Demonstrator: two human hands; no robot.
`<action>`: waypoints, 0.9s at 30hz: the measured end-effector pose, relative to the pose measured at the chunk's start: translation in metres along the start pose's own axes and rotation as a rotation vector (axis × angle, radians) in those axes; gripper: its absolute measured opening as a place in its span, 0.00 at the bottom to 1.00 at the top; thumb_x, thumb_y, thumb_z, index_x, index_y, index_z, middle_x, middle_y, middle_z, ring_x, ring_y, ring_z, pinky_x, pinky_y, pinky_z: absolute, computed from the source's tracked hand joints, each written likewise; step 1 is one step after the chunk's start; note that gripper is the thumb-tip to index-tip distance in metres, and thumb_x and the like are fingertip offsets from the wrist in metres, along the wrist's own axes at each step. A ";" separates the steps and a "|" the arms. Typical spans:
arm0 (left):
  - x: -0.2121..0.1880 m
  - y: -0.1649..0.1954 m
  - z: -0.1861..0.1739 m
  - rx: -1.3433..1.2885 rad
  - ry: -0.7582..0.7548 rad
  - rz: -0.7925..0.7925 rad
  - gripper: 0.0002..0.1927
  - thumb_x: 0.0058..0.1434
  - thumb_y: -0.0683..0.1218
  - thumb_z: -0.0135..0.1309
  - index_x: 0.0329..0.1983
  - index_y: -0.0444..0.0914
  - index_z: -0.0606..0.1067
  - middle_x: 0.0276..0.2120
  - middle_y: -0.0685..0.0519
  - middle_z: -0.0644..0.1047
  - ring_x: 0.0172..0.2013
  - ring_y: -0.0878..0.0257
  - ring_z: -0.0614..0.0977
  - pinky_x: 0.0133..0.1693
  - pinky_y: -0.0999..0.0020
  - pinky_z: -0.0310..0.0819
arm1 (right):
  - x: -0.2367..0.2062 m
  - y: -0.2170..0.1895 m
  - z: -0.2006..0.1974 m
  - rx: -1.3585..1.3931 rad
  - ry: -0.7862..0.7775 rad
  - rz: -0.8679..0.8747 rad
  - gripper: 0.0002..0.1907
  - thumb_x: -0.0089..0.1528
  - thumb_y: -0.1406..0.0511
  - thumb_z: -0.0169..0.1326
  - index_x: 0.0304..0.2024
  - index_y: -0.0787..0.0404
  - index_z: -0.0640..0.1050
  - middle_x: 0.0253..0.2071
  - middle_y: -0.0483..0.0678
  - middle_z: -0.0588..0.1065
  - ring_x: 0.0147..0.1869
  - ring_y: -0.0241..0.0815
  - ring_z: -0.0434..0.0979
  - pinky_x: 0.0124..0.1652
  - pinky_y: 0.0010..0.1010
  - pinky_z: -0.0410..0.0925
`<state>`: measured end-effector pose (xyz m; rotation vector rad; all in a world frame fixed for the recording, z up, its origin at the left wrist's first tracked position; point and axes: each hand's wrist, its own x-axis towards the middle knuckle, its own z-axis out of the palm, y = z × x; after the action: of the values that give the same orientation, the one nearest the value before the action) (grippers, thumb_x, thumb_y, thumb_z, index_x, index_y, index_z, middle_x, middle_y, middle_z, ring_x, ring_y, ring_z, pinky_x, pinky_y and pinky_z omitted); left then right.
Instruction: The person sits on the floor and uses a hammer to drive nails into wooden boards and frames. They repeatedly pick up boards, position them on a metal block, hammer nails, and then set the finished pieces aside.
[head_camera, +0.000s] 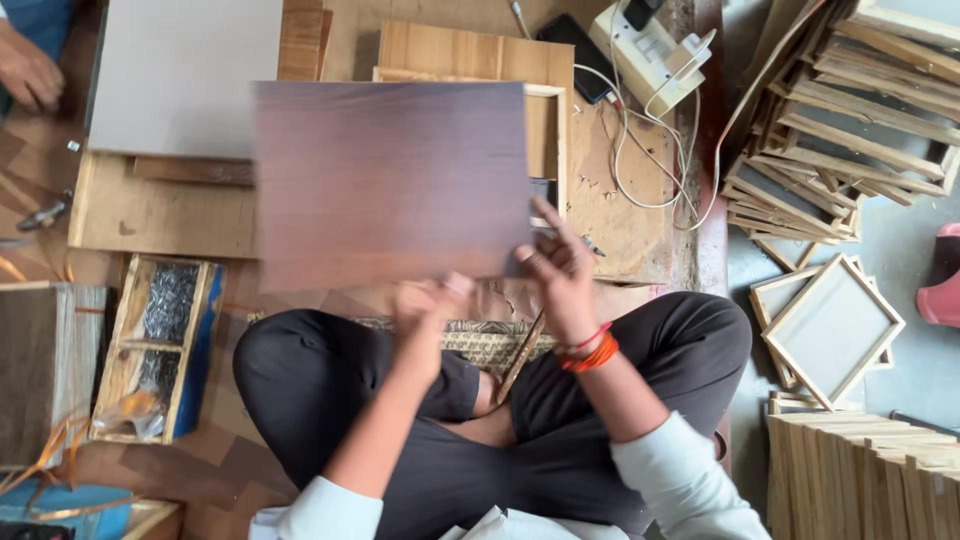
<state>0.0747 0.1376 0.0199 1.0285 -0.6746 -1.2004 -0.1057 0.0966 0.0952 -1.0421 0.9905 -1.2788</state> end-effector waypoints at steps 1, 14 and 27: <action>0.014 0.008 -0.009 -0.115 0.096 -0.078 0.12 0.64 0.41 0.63 0.37 0.37 0.69 0.33 0.53 0.75 0.30 0.66 0.77 0.32 0.72 0.73 | 0.010 0.000 -0.018 -0.030 0.025 0.003 0.35 0.64 0.78 0.54 0.74 0.66 0.62 0.54 0.54 0.77 0.51 0.37 0.77 0.48 0.28 0.74; 0.122 0.030 -0.058 0.901 -0.077 0.578 0.23 0.55 0.32 0.64 0.55 0.33 0.77 0.57 0.42 0.75 0.51 0.55 0.81 0.48 0.67 0.81 | 0.056 0.024 -0.090 -0.904 0.008 -0.159 0.24 0.52 0.77 0.62 0.52 0.62 0.79 0.62 0.58 0.68 0.45 0.50 0.81 0.38 0.33 0.76; 0.121 0.033 -0.059 0.877 -0.089 0.508 0.12 0.61 0.33 0.64 0.48 0.31 0.81 0.53 0.43 0.78 0.44 0.59 0.84 0.41 0.71 0.81 | 0.049 0.035 -0.086 -0.918 0.245 -0.203 0.10 0.55 0.75 0.62 0.38 0.61 0.84 0.43 0.49 0.77 0.40 0.44 0.82 0.38 0.30 0.75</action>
<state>0.1721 0.0389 0.0145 1.3932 -1.5015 -0.4785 -0.1774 0.0444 0.0400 -1.7334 1.7768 -1.1251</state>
